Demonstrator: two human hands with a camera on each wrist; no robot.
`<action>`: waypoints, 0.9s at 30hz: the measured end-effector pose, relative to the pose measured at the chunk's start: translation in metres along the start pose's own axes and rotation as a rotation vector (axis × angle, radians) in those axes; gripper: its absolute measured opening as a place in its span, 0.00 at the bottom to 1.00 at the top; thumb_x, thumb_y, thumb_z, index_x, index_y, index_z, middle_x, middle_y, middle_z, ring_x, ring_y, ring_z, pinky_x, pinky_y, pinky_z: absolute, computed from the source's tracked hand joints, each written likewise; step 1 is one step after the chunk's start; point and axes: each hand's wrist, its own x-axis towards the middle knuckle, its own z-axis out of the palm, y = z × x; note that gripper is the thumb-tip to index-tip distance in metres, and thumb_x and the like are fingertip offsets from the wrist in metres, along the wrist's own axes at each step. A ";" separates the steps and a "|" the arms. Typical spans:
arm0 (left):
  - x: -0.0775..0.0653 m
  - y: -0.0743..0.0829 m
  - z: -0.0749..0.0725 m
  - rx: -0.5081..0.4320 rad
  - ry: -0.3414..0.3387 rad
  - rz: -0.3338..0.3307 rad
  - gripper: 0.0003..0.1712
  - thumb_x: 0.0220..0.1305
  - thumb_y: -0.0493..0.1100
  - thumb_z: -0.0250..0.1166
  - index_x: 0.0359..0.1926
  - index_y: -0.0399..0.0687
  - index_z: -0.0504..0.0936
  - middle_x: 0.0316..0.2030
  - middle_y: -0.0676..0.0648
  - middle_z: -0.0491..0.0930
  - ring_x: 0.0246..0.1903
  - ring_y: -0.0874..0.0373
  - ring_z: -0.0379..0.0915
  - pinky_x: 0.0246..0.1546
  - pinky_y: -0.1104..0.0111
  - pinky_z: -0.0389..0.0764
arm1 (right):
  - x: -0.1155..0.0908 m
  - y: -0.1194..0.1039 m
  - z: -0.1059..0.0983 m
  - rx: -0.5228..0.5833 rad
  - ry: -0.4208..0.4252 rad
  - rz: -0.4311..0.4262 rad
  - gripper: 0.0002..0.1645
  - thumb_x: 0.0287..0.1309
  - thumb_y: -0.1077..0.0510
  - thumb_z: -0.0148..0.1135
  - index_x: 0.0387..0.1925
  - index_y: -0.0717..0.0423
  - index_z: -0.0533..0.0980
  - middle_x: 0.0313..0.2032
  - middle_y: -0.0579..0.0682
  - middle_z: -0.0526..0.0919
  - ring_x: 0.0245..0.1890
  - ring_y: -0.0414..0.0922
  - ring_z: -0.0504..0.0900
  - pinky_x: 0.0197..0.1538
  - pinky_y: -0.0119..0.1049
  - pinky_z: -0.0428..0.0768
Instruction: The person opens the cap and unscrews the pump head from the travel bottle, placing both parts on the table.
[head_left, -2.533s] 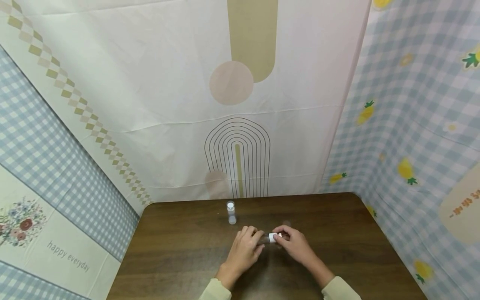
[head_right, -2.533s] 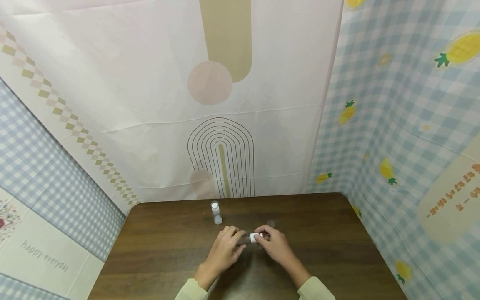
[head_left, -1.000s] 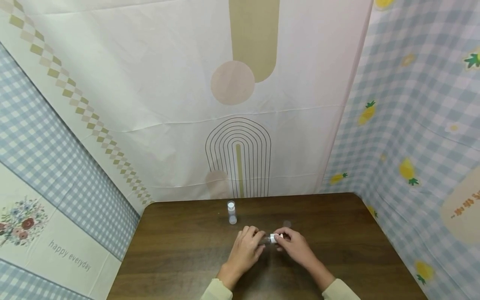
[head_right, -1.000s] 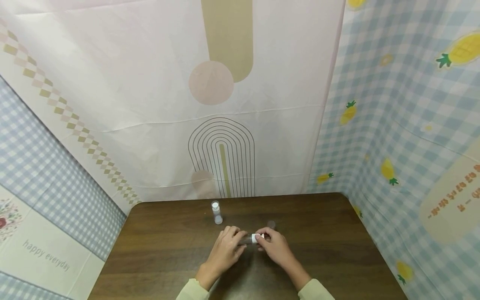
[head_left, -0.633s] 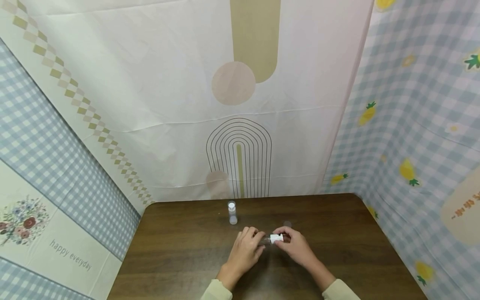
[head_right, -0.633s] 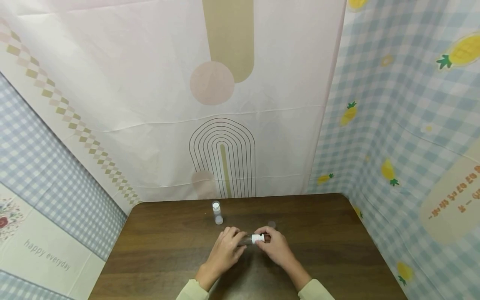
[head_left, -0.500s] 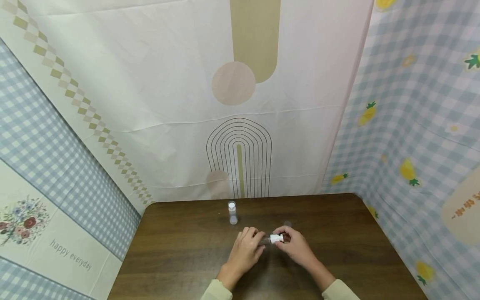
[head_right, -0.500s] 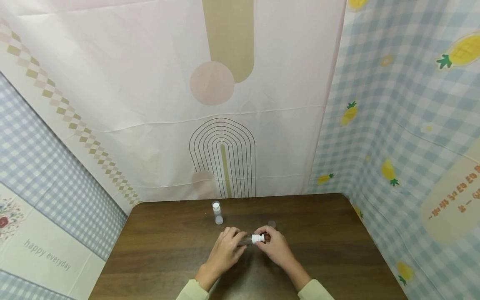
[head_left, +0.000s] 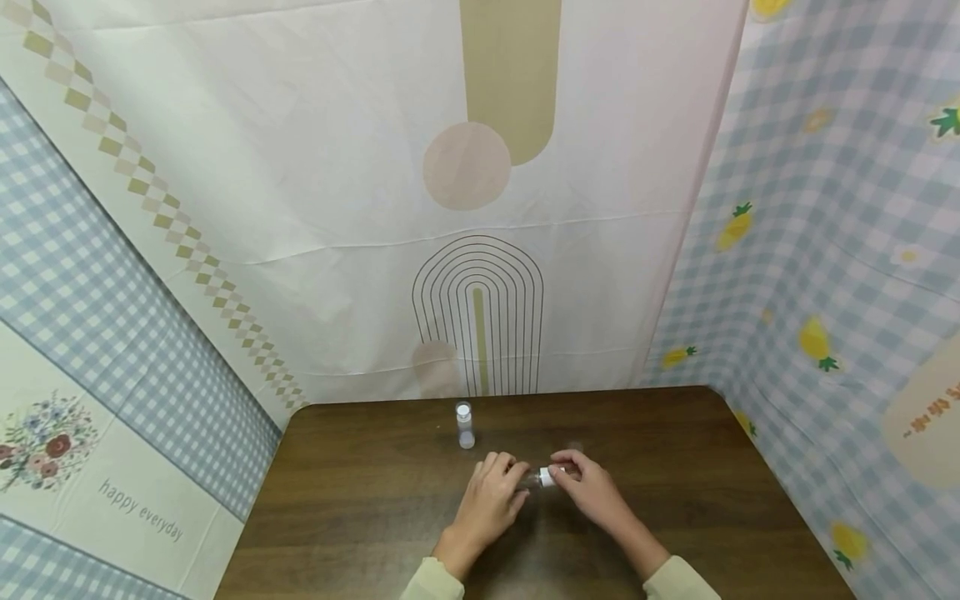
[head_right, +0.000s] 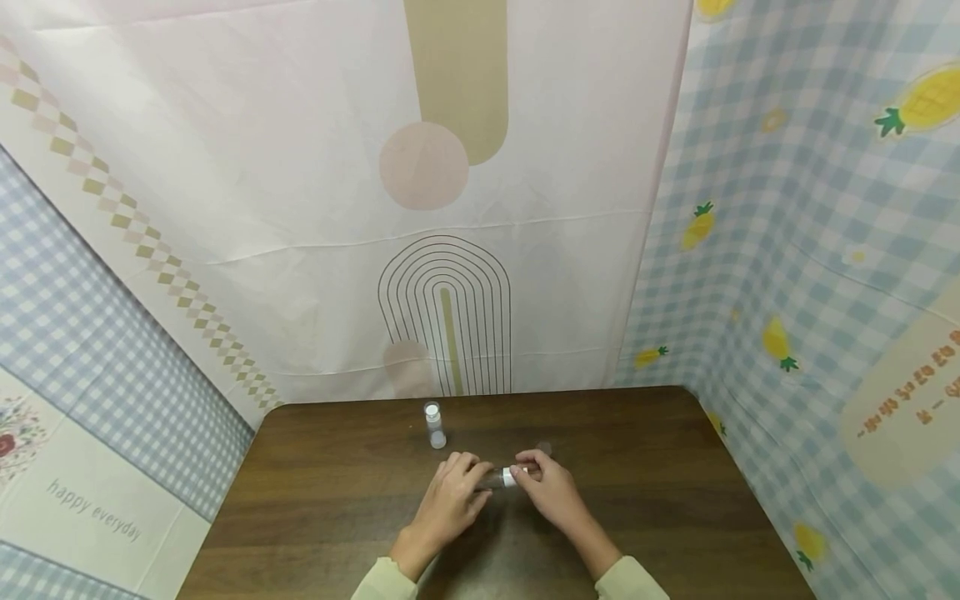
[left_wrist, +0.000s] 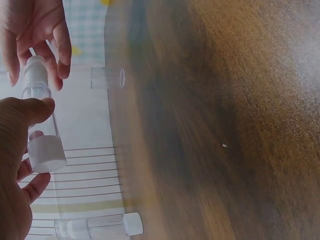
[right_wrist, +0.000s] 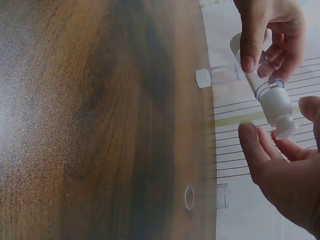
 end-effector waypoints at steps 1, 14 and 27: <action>0.000 0.000 0.000 0.000 0.002 0.002 0.25 0.48 0.48 0.83 0.48 0.54 0.85 0.42 0.54 0.79 0.41 0.58 0.74 0.38 0.66 0.74 | 0.000 0.000 0.000 0.012 -0.014 0.011 0.17 0.70 0.56 0.64 0.53 0.63 0.79 0.44 0.56 0.88 0.40 0.45 0.88 0.40 0.34 0.85; 0.000 -0.002 0.001 -0.024 0.012 -0.004 0.26 0.46 0.47 0.83 0.47 0.53 0.85 0.40 0.53 0.79 0.40 0.57 0.74 0.36 0.66 0.74 | 0.001 -0.001 -0.002 0.063 -0.050 -0.062 0.15 0.64 0.62 0.69 0.49 0.66 0.79 0.43 0.57 0.84 0.37 0.38 0.83 0.36 0.31 0.83; 0.001 -0.001 0.002 -0.045 0.046 -0.006 0.26 0.45 0.47 0.84 0.46 0.53 0.85 0.39 0.53 0.78 0.39 0.57 0.74 0.36 0.66 0.74 | 0.000 0.002 -0.002 0.111 -0.060 -0.136 0.19 0.58 0.67 0.73 0.51 0.63 0.80 0.52 0.62 0.82 0.48 0.42 0.82 0.48 0.25 0.81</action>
